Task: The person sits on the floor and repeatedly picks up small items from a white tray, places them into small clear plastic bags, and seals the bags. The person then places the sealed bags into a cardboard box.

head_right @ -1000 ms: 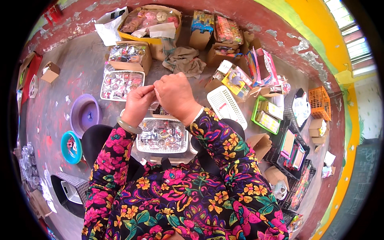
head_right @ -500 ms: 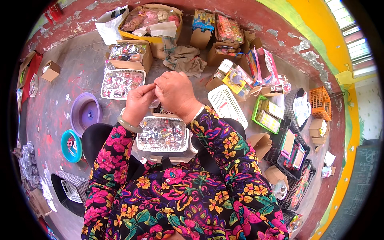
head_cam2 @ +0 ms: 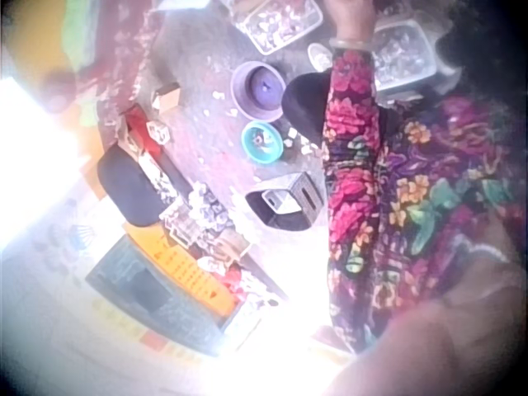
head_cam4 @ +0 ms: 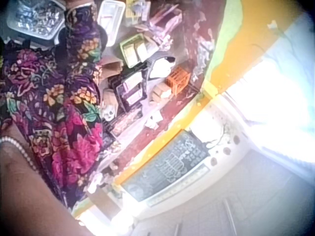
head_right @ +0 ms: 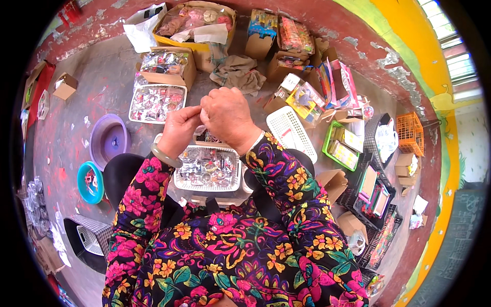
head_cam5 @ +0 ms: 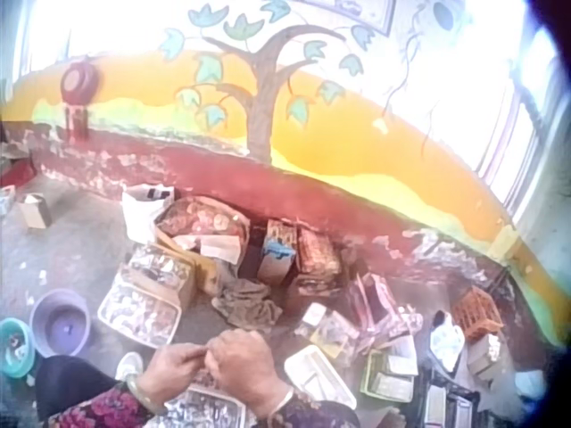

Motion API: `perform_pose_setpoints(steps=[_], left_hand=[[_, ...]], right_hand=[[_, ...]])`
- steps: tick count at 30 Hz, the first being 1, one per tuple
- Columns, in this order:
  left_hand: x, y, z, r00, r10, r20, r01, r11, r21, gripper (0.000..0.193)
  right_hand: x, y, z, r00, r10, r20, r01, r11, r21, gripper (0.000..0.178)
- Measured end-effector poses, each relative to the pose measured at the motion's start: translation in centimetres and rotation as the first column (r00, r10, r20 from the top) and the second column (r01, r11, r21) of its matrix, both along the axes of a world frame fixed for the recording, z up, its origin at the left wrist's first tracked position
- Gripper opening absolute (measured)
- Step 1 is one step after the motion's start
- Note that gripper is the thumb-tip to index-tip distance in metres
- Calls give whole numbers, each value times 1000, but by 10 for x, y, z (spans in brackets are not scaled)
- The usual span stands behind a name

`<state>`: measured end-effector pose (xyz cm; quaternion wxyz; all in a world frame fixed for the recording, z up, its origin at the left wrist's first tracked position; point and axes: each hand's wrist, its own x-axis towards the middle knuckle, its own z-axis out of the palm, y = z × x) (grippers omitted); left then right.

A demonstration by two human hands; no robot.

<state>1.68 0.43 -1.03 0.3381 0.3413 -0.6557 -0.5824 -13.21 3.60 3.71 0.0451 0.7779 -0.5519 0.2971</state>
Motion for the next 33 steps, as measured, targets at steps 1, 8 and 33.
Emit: perform_pose_setpoints(steps=[1,8,33], left_hand=[[-1,1,1,998,22,-54,-18,997,70,20],[3,1,16,948,46,-315,104,890,444,23],[0,-3,22,908,194,-372,-13,899,439,20]], right_hand=[[0,-1,-1,999,-2,36,3,1000,-12,10],[-2,-2,0,855,-40,518,-33,991,133,5],[-34,-2,16,537,-281,795,-134,903,409,9]])
